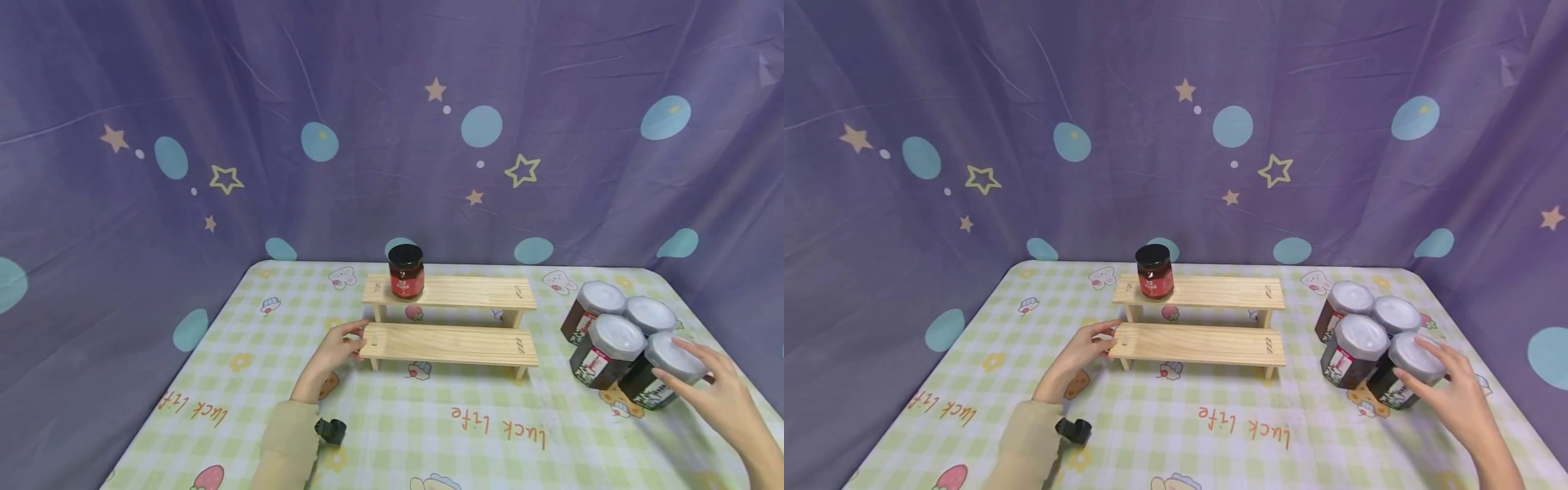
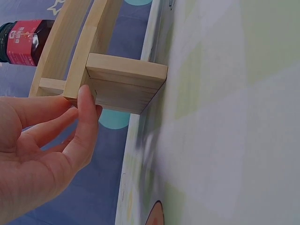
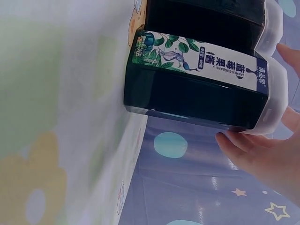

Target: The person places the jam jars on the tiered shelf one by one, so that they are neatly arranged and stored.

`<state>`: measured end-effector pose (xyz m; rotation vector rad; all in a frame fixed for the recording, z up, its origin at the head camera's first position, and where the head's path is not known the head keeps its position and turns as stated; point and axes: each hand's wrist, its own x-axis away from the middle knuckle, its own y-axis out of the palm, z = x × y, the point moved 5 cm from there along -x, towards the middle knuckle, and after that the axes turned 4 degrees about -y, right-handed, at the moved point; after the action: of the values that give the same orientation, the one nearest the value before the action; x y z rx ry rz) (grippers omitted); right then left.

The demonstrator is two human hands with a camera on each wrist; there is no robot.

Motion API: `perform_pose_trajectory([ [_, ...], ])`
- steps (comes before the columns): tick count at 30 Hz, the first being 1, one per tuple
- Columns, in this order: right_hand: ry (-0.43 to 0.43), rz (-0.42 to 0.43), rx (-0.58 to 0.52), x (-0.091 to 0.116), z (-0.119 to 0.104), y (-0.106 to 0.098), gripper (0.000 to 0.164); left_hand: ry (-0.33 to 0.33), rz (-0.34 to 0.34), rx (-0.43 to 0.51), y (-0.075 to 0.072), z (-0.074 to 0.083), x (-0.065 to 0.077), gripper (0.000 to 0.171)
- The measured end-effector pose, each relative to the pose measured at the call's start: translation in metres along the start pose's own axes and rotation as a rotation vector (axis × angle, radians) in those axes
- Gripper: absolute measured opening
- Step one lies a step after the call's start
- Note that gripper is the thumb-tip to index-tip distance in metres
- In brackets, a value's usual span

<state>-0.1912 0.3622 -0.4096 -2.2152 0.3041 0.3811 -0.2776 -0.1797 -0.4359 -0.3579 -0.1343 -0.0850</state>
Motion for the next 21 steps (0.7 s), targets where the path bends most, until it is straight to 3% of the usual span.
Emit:
perform_pose_trajectory([
  [5, 0.03, 0.006, 0.014, 0.001, 0.005, 0.002, 0.069, 0.004, -0.003, 0.0, 0.0, 0.0, 0.0, 0.042],
  [12, 0.01, 0.056, 0.001, 0.001, 0.011, 0.003, 0.066, 0.007, -0.005, 0.003, 0.0, 0.0, 0.001, 0.042],
  [15, 0.028, 0.042, -0.024, -0.001, 0.027, 0.008, 0.068, 0.006, -0.004, 0.0, 0.0, 0.0, 0.001, 0.042],
  [21, 0.049, 0.063, 0.043, -0.008, 0.088, 0.025, 0.073, -0.003, -0.002, 0.007, 0.0, 0.001, 0.001, 0.041],
])
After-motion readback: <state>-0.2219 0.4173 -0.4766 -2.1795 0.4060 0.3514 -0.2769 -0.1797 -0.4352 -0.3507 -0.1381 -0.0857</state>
